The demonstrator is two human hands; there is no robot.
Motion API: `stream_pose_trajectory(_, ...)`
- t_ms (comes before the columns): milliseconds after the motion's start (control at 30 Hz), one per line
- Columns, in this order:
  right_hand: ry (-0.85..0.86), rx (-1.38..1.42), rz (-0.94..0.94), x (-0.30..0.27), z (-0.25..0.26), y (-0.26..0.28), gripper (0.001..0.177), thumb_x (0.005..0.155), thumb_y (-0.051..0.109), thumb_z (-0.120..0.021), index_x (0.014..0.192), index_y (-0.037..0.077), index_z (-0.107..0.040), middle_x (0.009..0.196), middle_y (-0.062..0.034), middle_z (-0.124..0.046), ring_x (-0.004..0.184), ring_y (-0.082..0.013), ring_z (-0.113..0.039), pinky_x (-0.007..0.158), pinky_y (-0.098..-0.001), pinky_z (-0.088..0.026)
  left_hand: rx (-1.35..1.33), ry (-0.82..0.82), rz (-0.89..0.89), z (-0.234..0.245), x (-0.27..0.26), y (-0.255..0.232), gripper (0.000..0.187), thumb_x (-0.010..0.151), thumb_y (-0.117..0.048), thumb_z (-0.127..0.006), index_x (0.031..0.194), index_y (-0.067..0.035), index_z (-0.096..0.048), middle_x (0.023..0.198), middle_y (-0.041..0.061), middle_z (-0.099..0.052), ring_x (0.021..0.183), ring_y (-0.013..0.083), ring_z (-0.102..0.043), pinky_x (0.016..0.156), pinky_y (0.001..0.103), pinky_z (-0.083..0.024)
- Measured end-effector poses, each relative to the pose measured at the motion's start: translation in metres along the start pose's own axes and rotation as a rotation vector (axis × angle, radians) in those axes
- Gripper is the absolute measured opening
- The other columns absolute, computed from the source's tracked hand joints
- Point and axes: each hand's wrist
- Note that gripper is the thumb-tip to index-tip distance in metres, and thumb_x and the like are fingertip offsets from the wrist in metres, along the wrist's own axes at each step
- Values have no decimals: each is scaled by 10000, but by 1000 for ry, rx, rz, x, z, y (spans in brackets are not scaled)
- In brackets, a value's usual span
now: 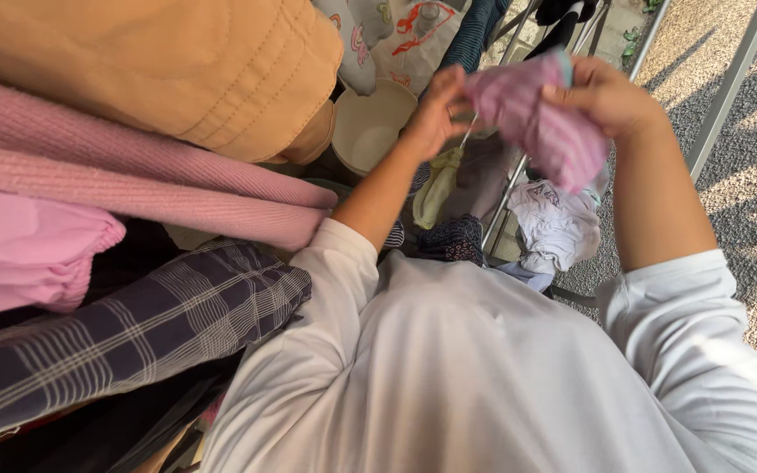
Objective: The person takes various items of clothing from a laundry basket and hangs them individually onto a drying rack.
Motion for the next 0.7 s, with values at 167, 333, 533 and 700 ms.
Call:
stream_pose_trajectory(167, -78, 194, -20, 40, 0, 15, 277, 1016, 184, -705, 1257, 64, -640, 1132, -54, -714, 999, -160, -704, 942, -328, -591, -181, 167, 136, 8, 21, 85, 942, 863, -653, -674, 1555, -108, -341, 1489, 86, -512, 1314, 216, -544, 994, 528, -476)
stream_pose_trajectory(333, -242, 167, -249, 105, 5, -16, 356, 1022, 247, -707, 1255, 0, -600, 1065, -81, -717, 889, -173, -698, 823, -353, -592, -257, -62, 48, 38, 75, 139, 640, 892, -389, -782, 1418, -108, -551, 1294, 46, -633, 1159, 204, -592, 977, 449, -477)
stream_pose_trajectory(533, -42, -662, -367, 213, 39, -88, 383, 970, 171, -674, 1286, -44, -699, 1172, -168, -736, 978, -211, -683, 846, -344, -535, -116, -270, 88, 74, 77, 186, 481, 965, -321, -749, 1341, -64, -596, 1233, 58, -675, 1105, 193, -617, 892, 411, -489)
stream_pose_trajectory(700, 244, -759, -396, 298, 41, -136, 508, 817, 217, -805, 1241, -38, -685, 1165, -199, -736, 993, -278, -686, 852, -399, -549, -253, -544, 147, 82, 93, 192, 555, 914, -396, -665, 1391, -136, -549, 1260, 0, -628, 1067, 198, -642, 800, 418, -585)
Point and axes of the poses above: each hand's wrist, its own x-axis towards the middle knuckle, its own z-axis out of the back of the hand, y = z × x
